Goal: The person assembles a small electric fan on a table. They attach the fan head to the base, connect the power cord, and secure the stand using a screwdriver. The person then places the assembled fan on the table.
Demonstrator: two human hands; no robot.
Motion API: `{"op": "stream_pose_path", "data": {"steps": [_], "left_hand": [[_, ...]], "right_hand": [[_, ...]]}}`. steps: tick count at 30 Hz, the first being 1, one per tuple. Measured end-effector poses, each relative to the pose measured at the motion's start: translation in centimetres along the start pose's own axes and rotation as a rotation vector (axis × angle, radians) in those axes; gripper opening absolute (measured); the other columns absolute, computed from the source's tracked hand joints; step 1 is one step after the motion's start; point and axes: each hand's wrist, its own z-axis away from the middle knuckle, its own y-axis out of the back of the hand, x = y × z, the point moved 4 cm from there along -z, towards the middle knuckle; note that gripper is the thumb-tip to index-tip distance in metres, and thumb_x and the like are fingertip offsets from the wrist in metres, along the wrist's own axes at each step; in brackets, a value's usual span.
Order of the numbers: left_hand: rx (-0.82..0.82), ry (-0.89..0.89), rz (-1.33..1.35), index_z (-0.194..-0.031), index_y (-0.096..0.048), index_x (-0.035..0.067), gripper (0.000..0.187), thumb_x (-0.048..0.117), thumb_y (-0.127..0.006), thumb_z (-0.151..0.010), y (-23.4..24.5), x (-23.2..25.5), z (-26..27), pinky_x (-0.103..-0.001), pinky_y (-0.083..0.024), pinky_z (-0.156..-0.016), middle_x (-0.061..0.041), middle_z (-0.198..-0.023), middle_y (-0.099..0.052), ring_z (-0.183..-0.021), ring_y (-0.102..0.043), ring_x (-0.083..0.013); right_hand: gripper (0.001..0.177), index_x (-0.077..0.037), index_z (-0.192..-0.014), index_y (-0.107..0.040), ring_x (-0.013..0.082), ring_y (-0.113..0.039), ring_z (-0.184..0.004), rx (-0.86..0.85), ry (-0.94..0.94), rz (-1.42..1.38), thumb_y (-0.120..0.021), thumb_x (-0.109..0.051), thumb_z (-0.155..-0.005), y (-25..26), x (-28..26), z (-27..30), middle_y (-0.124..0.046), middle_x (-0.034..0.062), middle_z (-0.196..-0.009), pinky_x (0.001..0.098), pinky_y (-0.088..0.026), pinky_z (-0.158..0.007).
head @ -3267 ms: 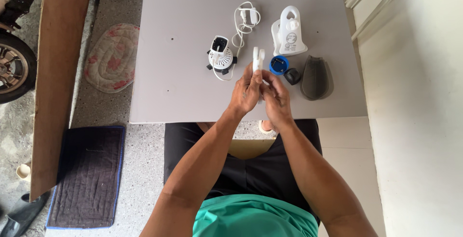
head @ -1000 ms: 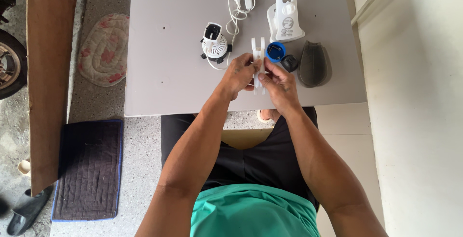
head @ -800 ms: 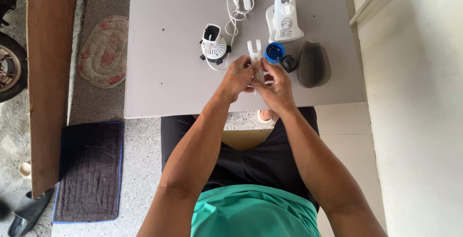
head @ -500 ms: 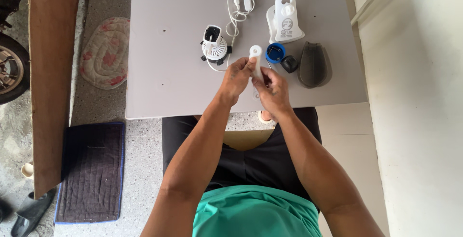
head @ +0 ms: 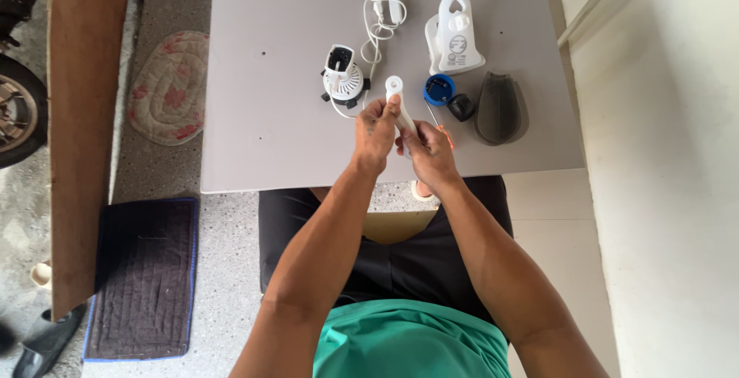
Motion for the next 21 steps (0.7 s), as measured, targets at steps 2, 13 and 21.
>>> {"op": "stream_pose_path", "data": {"steps": [2, 13, 21], "left_hand": [[-0.012, -0.022, -0.001, -0.108, -0.064, -0.003, 0.041, 0.037, -0.062, -0.097, 0.1, 0.1, 0.2, -0.032, -0.044, -0.045, -0.007, -0.075, -0.06, -0.06, -0.054, -0.0176], [-0.029, 0.044, -0.153, -0.112, -0.066, 0.0, 0.039, 0.036, -0.053, -0.105, 1.3, -3.1, -3.6, -0.031, -0.045, -0.07, -0.003, -0.086, -0.058, -0.077, -0.05, -0.0133], [-0.016, 0.02, -0.31, -0.108, -0.067, 0.001, 0.037, 0.036, -0.057, -0.101, 1.2, -4.5, -5.2, -0.033, -0.05, -0.068, -0.006, -0.083, -0.064, -0.075, -0.057, -0.0157]], "right_hand": [[0.028, 0.003, -0.111, -0.067, 0.0099, -0.065, -0.076, 0.017, -0.034, 0.057, -0.058, -0.023, -0.105, -0.1, 0.4, 0.0, -0.07, 0.005, -0.085, 0.0261, -0.051, -0.07], [0.031, -0.005, -0.113, -0.074, 0.0164, -0.07, -0.081, 0.122, -0.008, 0.411, -0.071, -0.031, -0.096, 2.4, -0.2, -2.1, -0.075, 0.0078, -0.091, 0.0342, -0.055, -0.071], [0.012, -0.016, -0.1, -0.08, 0.0335, -0.065, -0.105, 0.4, 0.225, 1.014, -0.08, -0.019, -0.088, 8.4, 0.9, -8.5, -0.067, 0.0099, -0.11, 0.0447, -0.054, -0.087]]}}
